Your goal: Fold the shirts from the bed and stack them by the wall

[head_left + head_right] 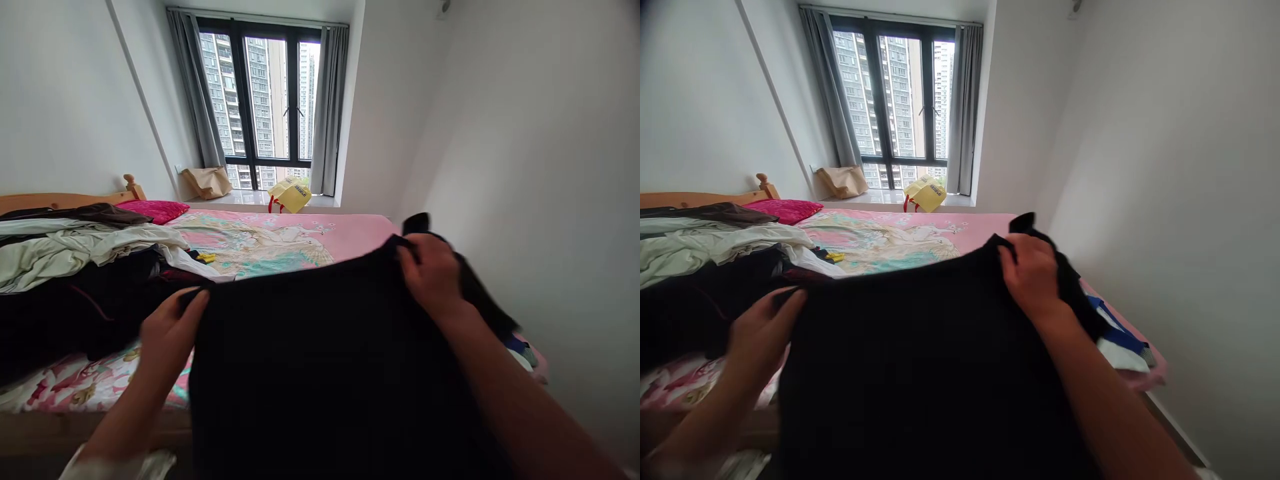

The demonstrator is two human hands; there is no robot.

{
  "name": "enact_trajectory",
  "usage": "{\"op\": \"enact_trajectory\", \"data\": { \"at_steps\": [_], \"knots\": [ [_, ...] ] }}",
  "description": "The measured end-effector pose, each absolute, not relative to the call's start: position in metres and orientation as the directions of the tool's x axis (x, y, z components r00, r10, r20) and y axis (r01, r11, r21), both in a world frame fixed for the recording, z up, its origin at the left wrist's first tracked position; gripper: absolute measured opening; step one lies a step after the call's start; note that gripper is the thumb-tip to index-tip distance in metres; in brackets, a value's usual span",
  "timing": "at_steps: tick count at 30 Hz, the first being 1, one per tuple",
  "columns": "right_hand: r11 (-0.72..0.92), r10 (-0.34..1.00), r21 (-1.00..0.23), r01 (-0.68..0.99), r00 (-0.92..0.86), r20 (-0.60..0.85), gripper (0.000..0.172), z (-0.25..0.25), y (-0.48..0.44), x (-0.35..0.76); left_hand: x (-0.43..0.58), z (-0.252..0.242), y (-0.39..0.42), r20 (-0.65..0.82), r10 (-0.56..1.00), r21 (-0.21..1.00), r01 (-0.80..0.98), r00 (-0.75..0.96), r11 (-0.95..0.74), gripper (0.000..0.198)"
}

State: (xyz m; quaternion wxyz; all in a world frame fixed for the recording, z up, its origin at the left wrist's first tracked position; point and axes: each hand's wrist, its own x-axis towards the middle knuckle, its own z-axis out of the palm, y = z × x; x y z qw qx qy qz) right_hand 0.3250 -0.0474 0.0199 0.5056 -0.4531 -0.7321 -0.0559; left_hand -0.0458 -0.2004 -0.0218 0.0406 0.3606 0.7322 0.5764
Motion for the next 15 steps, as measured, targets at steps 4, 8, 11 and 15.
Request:
{"op": "enact_trajectory", "data": {
  "at_steps": [4, 8, 11, 15],
  "knots": [
    [0.482, 0.791, -0.545, 0.686, -0.073, 0.608, 0.043, -0.018, 0.037, 0.305, -0.068, -0.037, -0.121, 0.163, 0.788, 0.969, 0.246, -0.594, -0.014, 0.055],
    [0.342, 0.894, -0.704, 0.623, 0.016, 0.449, 0.048, -0.088, 0.032, 0.335, -0.077, -0.105, -0.125, 0.009, 0.799, 0.967, 0.208, -0.601, 0.145, 0.056],
    [0.235, 0.936, -0.752, 0.616, 0.066, 0.346, 0.042, -0.166, -0.024, 0.378, -0.059, -0.18, -0.191, -0.121, 0.829, 0.942, 0.201, -0.545, 0.27, 0.055],
    [-0.219, 0.955, -0.845, 0.488, 0.284, -0.083, 0.049, -0.27, -0.119, 0.423, -0.032, -0.275, -0.283, -0.436, 0.746, 0.861, 0.006, -0.504, 0.508, 0.058]
  ]
}}
